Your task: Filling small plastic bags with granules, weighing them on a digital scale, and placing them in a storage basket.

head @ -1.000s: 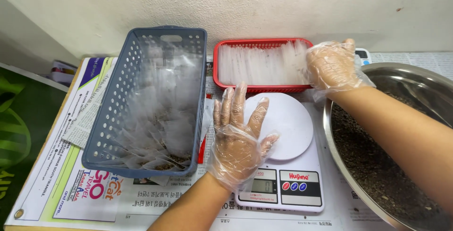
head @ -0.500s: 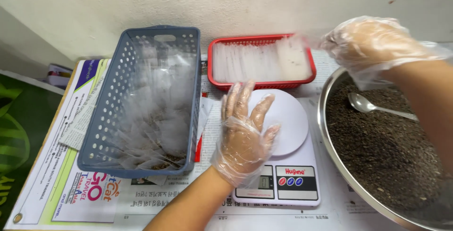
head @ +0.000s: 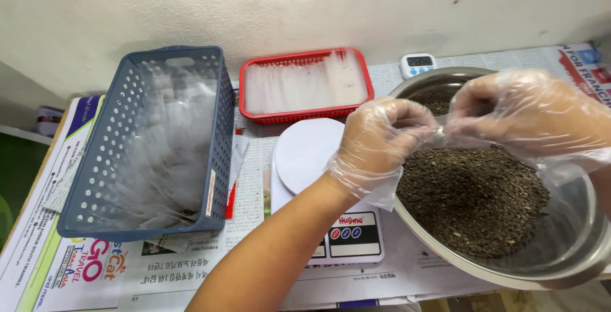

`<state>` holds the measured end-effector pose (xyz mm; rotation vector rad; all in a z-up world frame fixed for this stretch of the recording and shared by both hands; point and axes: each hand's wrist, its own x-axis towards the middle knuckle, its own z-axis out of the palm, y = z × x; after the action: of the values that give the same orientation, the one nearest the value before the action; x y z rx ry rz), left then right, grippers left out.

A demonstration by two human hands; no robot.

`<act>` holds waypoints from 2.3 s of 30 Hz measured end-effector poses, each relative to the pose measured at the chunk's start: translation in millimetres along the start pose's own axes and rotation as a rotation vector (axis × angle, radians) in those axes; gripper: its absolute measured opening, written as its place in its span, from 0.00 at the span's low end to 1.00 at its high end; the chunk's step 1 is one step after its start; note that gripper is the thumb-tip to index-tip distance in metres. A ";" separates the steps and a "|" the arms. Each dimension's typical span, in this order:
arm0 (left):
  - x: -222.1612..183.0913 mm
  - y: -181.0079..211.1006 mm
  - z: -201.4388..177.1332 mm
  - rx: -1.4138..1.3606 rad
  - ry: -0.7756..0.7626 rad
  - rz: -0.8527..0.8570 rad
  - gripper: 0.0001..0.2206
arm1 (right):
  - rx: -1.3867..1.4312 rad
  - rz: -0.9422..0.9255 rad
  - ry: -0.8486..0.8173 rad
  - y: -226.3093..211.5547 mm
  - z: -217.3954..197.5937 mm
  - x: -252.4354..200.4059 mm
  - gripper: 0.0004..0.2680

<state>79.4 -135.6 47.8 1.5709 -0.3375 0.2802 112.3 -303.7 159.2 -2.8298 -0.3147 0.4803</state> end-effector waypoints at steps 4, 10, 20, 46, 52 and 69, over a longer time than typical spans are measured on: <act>-1.9 -11.4 4.6 0.293 -0.004 0.180 0.09 | 0.340 -0.196 0.116 55.2 23.1 15.3 0.07; -6.1 -36.4 8.7 0.550 0.060 0.544 0.11 | 0.512 -0.363 0.182 89.6 50.0 27.7 0.19; -17.8 -29.4 -30.4 0.911 0.182 0.658 0.24 | -0.440 -0.164 0.032 130.6 69.7 85.1 0.03; -27.3 -52.0 -35.9 1.021 0.065 0.297 0.26 | -0.140 0.109 0.194 132.9 10.1 50.8 0.12; -17.5 -23.4 -29.3 0.797 -0.077 0.032 0.28 | -0.099 0.064 0.166 114.3 -20.3 29.6 0.10; -8.2 -21.4 -22.5 0.022 -0.138 -0.249 0.18 | -0.526 -0.124 0.493 65.3 3.8 12.9 0.19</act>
<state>80.7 -112.5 25.6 1.6389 -0.2424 -0.0182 133.8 -361.4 133.5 -3.2600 -0.5747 -0.3866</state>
